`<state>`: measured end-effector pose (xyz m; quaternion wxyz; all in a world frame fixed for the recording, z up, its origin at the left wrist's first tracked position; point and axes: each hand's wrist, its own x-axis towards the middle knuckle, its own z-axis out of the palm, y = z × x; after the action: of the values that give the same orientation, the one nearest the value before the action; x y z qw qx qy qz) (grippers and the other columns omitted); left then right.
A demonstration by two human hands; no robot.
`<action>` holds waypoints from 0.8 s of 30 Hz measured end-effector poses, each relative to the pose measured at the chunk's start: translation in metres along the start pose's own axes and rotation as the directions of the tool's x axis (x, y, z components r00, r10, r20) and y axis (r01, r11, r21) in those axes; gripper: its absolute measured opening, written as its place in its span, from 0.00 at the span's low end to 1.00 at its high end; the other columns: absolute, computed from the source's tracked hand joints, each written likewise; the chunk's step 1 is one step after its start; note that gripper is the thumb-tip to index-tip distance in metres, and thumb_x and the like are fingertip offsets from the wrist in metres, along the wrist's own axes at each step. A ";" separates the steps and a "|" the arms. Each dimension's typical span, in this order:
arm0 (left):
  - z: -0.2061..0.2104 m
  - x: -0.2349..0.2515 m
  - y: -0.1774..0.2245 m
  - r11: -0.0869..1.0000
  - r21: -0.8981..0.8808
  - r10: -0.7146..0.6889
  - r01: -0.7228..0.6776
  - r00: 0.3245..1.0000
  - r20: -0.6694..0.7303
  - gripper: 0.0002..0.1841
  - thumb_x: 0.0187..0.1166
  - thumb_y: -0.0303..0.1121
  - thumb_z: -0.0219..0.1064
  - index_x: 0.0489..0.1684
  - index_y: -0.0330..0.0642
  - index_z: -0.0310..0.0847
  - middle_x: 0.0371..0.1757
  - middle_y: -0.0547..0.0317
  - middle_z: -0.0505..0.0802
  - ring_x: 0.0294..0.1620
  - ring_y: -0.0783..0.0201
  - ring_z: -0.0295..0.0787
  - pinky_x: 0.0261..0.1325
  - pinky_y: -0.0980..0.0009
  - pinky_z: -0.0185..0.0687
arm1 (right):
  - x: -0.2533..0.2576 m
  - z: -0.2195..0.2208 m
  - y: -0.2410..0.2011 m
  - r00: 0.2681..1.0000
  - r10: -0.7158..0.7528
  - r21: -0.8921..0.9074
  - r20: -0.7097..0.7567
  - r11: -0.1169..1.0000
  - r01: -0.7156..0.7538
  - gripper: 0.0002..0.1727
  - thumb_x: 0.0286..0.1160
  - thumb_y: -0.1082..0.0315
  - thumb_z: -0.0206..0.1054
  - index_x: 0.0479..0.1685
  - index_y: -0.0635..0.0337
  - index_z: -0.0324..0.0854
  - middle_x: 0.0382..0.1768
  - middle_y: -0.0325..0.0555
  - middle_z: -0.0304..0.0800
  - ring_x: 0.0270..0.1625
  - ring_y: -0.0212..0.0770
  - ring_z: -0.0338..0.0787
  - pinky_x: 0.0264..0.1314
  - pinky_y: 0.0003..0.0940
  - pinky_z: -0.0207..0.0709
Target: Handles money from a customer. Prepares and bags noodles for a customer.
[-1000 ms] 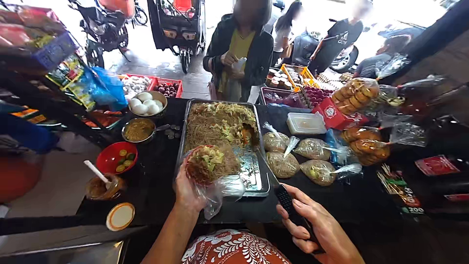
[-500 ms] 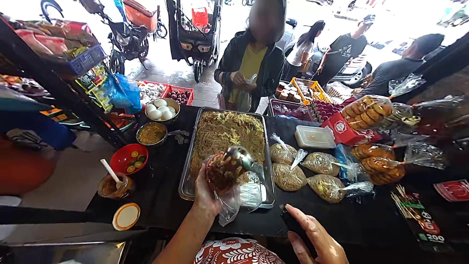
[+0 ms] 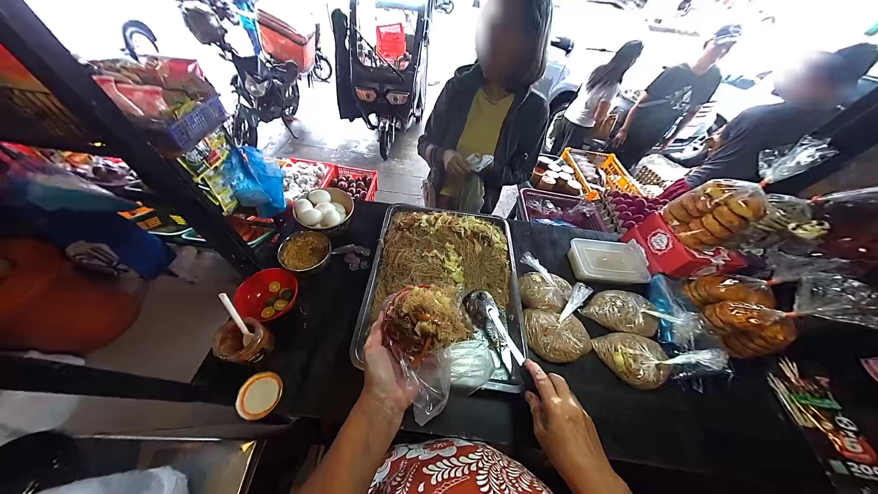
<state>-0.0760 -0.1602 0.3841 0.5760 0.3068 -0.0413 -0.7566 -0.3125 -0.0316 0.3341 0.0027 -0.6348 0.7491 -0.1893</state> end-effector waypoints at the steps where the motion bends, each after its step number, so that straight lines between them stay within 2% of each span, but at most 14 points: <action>1: 0.001 -0.001 0.001 1.000 -0.001 -0.002 0.002 1.000 0.003 0.28 0.92 0.55 0.35 0.67 0.49 0.75 0.52 0.52 0.92 0.52 0.56 0.92 0.49 0.53 0.91 | 0.003 -0.004 -0.001 1.000 -0.011 0.020 0.000 1.000 0.011 0.25 0.75 0.66 0.70 0.73 0.60 0.83 0.57 0.68 0.87 0.52 0.70 0.90 0.48 0.69 0.83; 2: 0.002 -0.001 0.002 1.000 -0.013 -0.011 0.011 1.000 0.007 0.28 0.92 0.56 0.35 0.67 0.49 0.75 0.52 0.52 0.92 0.52 0.56 0.92 0.50 0.52 0.91 | 0.008 -0.008 -0.003 0.999 -0.033 0.056 -0.019 0.998 0.034 0.25 0.77 0.59 0.68 0.71 0.60 0.84 0.62 0.68 0.86 0.58 0.71 0.88 0.54 0.73 0.78; 3: 0.003 0.000 0.002 1.000 -0.024 -0.020 0.020 1.000 0.013 0.29 0.92 0.57 0.35 0.67 0.49 0.75 0.53 0.51 0.91 0.53 0.55 0.92 0.51 0.51 0.90 | 0.015 -0.012 -0.008 0.998 -0.047 0.117 -0.036 0.992 0.051 0.29 0.80 0.49 0.62 0.72 0.59 0.84 0.64 0.63 0.86 0.62 0.66 0.87 0.59 0.69 0.78; 5: 0.005 0.002 0.003 0.999 -0.033 -0.038 0.039 0.999 0.019 0.30 0.91 0.59 0.35 0.67 0.49 0.75 0.53 0.51 0.91 0.54 0.54 0.92 0.51 0.50 0.90 | 0.033 -0.023 -0.027 1.000 -0.022 0.401 0.021 0.916 0.012 0.38 0.82 0.36 0.55 0.75 0.60 0.79 0.67 0.54 0.87 0.67 0.47 0.87 0.66 0.49 0.83; 6: 0.005 0.004 0.002 0.999 -0.035 -0.035 0.035 0.999 0.022 0.31 0.91 0.59 0.34 0.67 0.49 0.75 0.54 0.50 0.91 0.55 0.53 0.91 0.52 0.49 0.90 | 0.042 -0.026 -0.037 0.996 -0.017 0.572 0.092 0.819 -0.039 0.42 0.79 0.35 0.58 0.77 0.62 0.76 0.69 0.52 0.85 0.69 0.41 0.86 0.69 0.41 0.82; 8: 0.008 0.007 0.000 1.000 -0.028 -0.013 0.014 1.000 0.025 0.31 0.91 0.59 0.33 0.69 0.49 0.74 0.56 0.50 0.91 0.57 0.53 0.91 0.54 0.48 0.89 | 0.064 -0.022 -0.052 0.987 -0.047 0.779 0.153 0.621 -0.091 0.39 0.72 0.43 0.69 0.75 0.66 0.76 0.69 0.53 0.85 0.70 0.39 0.85 0.70 0.36 0.81; 10: 0.010 0.009 -0.001 1.000 -0.026 -0.012 0.012 1.000 0.017 0.31 0.91 0.60 0.33 0.71 0.50 0.73 0.58 0.49 0.90 0.59 0.52 0.90 0.56 0.47 0.88 | 0.081 -0.013 -0.058 0.994 -0.107 0.846 0.001 0.530 0.056 0.19 0.75 0.60 0.71 0.54 0.68 0.86 0.57 0.52 0.89 0.64 0.38 0.87 0.67 0.34 0.83; 11: 0.011 0.011 0.000 0.999 -0.028 -0.018 0.018 1.000 0.021 0.33 0.90 0.61 0.33 0.72 0.50 0.72 0.59 0.49 0.90 0.61 0.51 0.89 0.58 0.45 0.87 | 0.086 -0.013 -0.056 0.984 -0.143 0.827 -0.108 0.536 0.169 0.11 0.76 0.66 0.69 0.44 0.66 0.88 0.54 0.50 0.90 0.64 0.38 0.87 0.69 0.34 0.82; 13: 0.011 0.014 0.002 0.999 -0.045 -0.027 0.028 0.999 0.027 0.35 0.89 0.63 0.31 0.75 0.49 0.70 0.63 0.47 0.88 0.64 0.48 0.87 0.62 0.41 0.84 | 0.089 -0.027 -0.051 0.958 -0.173 0.746 -0.230 0.601 0.287 0.08 0.76 0.68 0.67 0.39 0.61 0.90 0.53 0.48 0.91 0.65 0.39 0.86 0.70 0.35 0.81; 15: 0.014 0.018 0.003 0.999 -0.042 -0.009 0.009 1.000 0.013 0.34 0.89 0.63 0.31 0.76 0.51 0.70 0.63 0.47 0.88 0.64 0.48 0.87 0.61 0.41 0.84 | 0.082 -0.044 -0.045 0.938 -0.149 0.609 -0.313 0.726 0.319 0.10 0.76 0.65 0.67 0.45 0.59 0.91 0.57 0.51 0.89 0.68 0.42 0.84 0.71 0.37 0.79; 17: 0.017 0.023 0.003 0.999 -0.037 0.022 -0.022 1.000 -0.007 0.33 0.89 0.62 0.32 0.75 0.52 0.71 0.63 0.48 0.88 0.64 0.49 0.87 0.61 0.41 0.84 | 0.069 -0.056 -0.045 0.885 -0.153 0.454 -0.439 0.813 0.366 0.17 0.77 0.62 0.68 0.59 0.60 0.87 0.65 0.60 0.83 0.74 0.51 0.79 0.77 0.46 0.75; 19: 0.022 0.026 0.002 0.998 -0.041 0.036 -0.037 0.999 -0.022 0.33 0.89 0.63 0.33 0.75 0.54 0.71 0.64 0.49 0.88 0.65 0.49 0.86 0.61 0.40 0.84 | 0.056 -0.064 -0.056 0.828 -0.196 0.399 -0.525 0.802 0.443 0.15 0.81 0.60 0.66 0.59 0.56 0.83 0.61 0.50 0.83 0.70 0.41 0.81 0.75 0.39 0.77; 21: 0.027 0.029 -0.001 0.998 -0.053 0.039 -0.040 0.999 -0.027 0.33 0.89 0.64 0.33 0.76 0.53 0.70 0.66 0.49 0.87 0.66 0.48 0.86 0.62 0.39 0.83 | 0.052 -0.062 -0.074 0.857 -0.258 0.462 -0.446 0.754 0.467 0.14 0.85 0.57 0.63 0.50 0.56 0.88 0.48 0.42 0.91 0.56 0.31 0.89 0.60 0.28 0.85; 24: 0.030 0.031 -0.009 0.995 -0.088 0.052 -0.055 0.998 -0.037 0.35 0.88 0.65 0.32 0.76 0.53 0.70 0.66 0.51 0.87 0.67 0.50 0.85 0.64 0.42 0.83 | 0.070 -0.035 -0.092 0.962 -0.236 0.498 -0.140 0.822 0.274 0.26 0.82 0.47 0.65 0.55 0.65 0.88 0.41 0.46 0.95 0.38 0.34 0.93 0.41 0.33 0.90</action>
<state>-0.1033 -0.1936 0.3921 0.6098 0.2928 -0.0060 -0.7365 -0.2473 -0.1000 0.4095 0.1195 -0.6983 0.5793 -0.4031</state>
